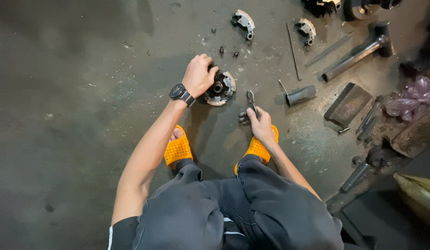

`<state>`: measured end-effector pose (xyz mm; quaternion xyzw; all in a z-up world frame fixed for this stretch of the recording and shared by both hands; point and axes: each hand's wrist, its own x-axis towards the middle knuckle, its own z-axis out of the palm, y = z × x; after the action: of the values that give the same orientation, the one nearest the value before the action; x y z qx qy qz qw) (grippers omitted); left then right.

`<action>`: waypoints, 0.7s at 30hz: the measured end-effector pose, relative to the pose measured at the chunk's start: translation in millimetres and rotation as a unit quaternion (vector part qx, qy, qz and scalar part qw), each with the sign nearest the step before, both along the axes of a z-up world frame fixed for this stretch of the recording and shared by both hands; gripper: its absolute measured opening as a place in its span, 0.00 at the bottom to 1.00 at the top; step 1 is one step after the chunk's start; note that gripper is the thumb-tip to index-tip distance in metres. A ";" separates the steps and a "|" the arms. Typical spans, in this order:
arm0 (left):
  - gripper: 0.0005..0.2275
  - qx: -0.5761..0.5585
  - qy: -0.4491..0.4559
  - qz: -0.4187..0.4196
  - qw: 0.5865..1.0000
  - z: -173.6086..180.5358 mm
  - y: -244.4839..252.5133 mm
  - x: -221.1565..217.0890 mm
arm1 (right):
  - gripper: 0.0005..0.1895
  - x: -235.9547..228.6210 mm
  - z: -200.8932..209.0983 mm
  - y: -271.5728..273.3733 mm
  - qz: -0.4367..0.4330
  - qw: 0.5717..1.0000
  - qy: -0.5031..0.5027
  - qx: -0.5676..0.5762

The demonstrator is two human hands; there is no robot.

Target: The person assembles mechanical parts on the floor, using a hammer to secure components and a screwdriver to adjust them. They handle various metal pieces, including a circular part and smaller components, arranging them methodically.

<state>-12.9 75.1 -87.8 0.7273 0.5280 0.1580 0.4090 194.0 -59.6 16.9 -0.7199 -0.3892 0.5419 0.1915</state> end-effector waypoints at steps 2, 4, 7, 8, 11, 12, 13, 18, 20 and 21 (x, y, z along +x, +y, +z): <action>0.10 -0.009 0.007 -0.003 1.000 0.9 1.3 2.4 | 0.13 1.9 -15.2 -8.6 -0.014 0.999 0.027 -0.011; 0.09 -0.006 0.008 -0.008 1.000 3.7 1.8 3.2 | 0.13 -2.5 -3.4 1.8 0.006 1.000 0.016 -0.022; 0.08 0.002 -0.003 -0.012 1.000 12.4 1.0 2.5 | 0.16 -8.5 6.4 16.8 0.041 0.999 0.002 -0.014; 0.07 0.007 -0.014 -0.009 1.000 16.3 0.6 1.8 | 0.19 -10.6 8.4 21.8 0.055 0.998 -0.002 0.004; 0.09 0.024 -0.058 -0.011 0.998 16.2 -7.4 -5.0 | 0.20 13.7 -35.1 20.2 0.085 0.996 -0.031 0.025; 0.09 0.022 -0.060 -0.010 0.998 11.8 -12.1 -4.7 | 0.20 -1.5 -9.9 40.1 0.086 0.996 -0.032 0.023; 0.09 0.022 -0.073 0.015 0.997 7.4 -16.2 -4.6 | 0.17 -17.1 14.7 61.1 0.122 0.990 -0.062 0.043; 0.09 0.030 -0.104 0.066 0.992 -2.3 -26.0 -5.7 | 0.13 -32.0 39.0 119.1 0.240 0.962 -0.124 0.025; 0.10 0.026 -0.124 0.078 0.989 0.1 -26.9 -6.5 | 0.15 -24.4 27.5 137.5 0.273 0.954 -0.090 -0.082; 0.10 0.025 -0.126 0.080 0.988 -0.1 -26.9 -6.8 | 0.15 -18.9 14.2 139.3 0.275 0.953 -0.092 -0.083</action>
<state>-19.7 48.1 -88.0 0.6672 0.5242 0.2939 0.4401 175.1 79.7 31.2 -0.6454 -0.5413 0.5353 -0.0623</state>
